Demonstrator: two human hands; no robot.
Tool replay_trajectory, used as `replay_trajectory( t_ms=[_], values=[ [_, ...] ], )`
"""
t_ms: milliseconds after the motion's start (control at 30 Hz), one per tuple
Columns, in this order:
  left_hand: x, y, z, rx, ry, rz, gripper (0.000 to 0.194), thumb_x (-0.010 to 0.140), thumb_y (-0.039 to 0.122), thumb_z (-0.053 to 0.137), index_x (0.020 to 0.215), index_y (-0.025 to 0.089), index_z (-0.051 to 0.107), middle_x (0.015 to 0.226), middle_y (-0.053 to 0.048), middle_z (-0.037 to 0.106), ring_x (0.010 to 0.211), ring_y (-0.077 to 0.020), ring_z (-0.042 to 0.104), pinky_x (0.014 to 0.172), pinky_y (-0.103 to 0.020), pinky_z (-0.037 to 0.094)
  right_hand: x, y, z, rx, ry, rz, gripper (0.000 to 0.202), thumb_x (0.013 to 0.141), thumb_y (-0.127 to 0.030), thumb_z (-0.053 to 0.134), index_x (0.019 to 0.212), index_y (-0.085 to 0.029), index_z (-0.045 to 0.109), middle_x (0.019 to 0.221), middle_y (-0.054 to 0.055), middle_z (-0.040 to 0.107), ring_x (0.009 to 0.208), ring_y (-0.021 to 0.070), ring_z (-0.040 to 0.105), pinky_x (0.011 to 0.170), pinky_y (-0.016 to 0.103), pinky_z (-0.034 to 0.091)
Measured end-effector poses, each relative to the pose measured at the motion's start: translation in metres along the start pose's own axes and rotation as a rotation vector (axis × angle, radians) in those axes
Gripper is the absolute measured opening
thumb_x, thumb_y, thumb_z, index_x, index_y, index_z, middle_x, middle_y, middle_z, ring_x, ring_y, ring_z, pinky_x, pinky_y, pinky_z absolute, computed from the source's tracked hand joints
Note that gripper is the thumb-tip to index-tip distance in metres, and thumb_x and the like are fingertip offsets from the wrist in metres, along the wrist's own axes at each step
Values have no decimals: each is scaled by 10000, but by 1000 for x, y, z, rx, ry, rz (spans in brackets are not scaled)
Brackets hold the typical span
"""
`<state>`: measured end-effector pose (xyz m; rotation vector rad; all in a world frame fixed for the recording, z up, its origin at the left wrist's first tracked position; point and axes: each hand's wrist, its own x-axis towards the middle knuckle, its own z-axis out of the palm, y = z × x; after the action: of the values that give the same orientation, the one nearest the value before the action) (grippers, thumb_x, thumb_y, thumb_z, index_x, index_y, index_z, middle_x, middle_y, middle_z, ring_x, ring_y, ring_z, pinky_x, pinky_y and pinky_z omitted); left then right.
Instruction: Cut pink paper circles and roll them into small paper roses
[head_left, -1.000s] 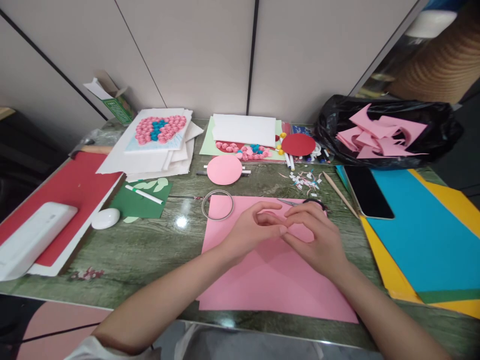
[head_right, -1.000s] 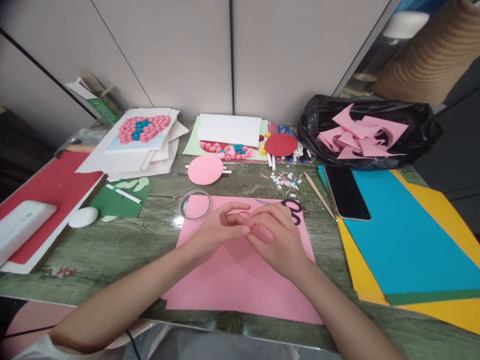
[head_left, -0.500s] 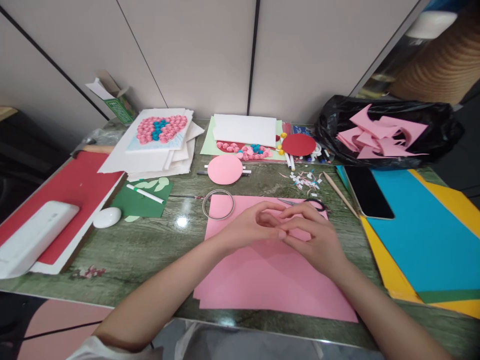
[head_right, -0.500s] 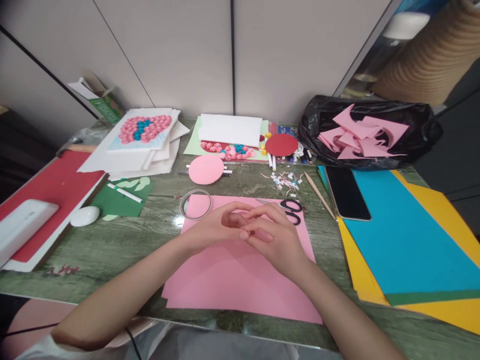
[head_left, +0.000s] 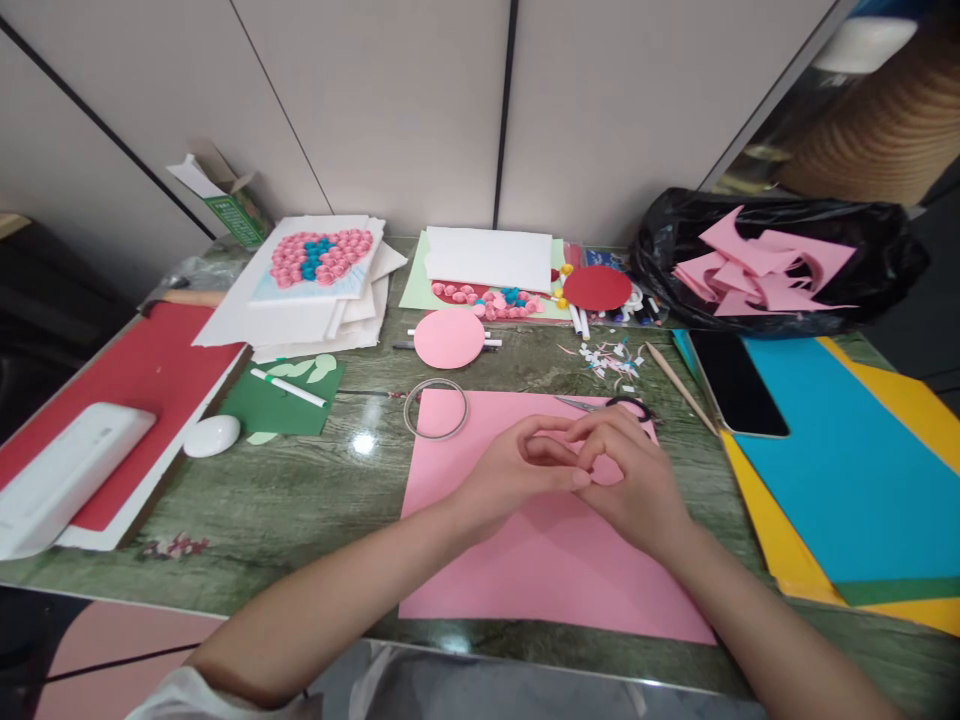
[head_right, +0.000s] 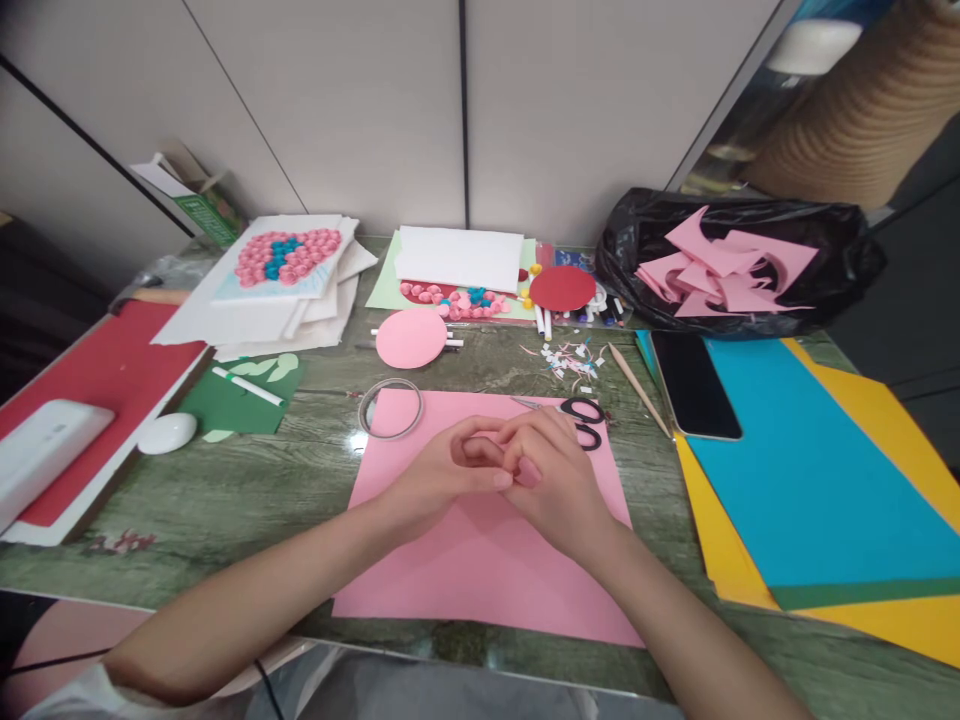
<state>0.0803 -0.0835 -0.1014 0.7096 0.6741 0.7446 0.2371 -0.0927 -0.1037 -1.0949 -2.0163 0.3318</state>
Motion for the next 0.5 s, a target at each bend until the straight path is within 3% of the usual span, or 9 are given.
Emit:
replay_trajectory(
  t_ms=[233, 367, 500],
  values=[
    [-1, 7, -4, 55, 112, 20, 460, 625, 173, 769, 1040, 195, 573, 747, 9, 675, 694, -105, 607, 745, -276, 439, 1, 0, -4, -53, 19, -42, 113, 778, -178, 642, 843, -241, 576, 828, 36, 604, 784, 198, 544, 717, 381, 426],
    [0, 15, -8, 195, 87, 56, 474, 631, 174, 761, 1063, 194, 567, 718, 10, 667, 680, -112, 611, 758, -285, 434, 2, 0, -5, -28, 42, -42, 97, 777, -200, 654, 849, -260, 627, 828, 34, 630, 768, 198, 559, 709, 379, 436],
    [1, 24, -14, 330, -13, 41, 473, 635, 192, 756, 1072, 198, 577, 698, 6, 654, 691, -117, 611, 734, -272, 437, 1, 0, -4, 5, -10, -18, 71, 786, -216, 653, 837, -265, 650, 853, 35, 648, 795, 200, 577, 732, 386, 446]
  ],
)
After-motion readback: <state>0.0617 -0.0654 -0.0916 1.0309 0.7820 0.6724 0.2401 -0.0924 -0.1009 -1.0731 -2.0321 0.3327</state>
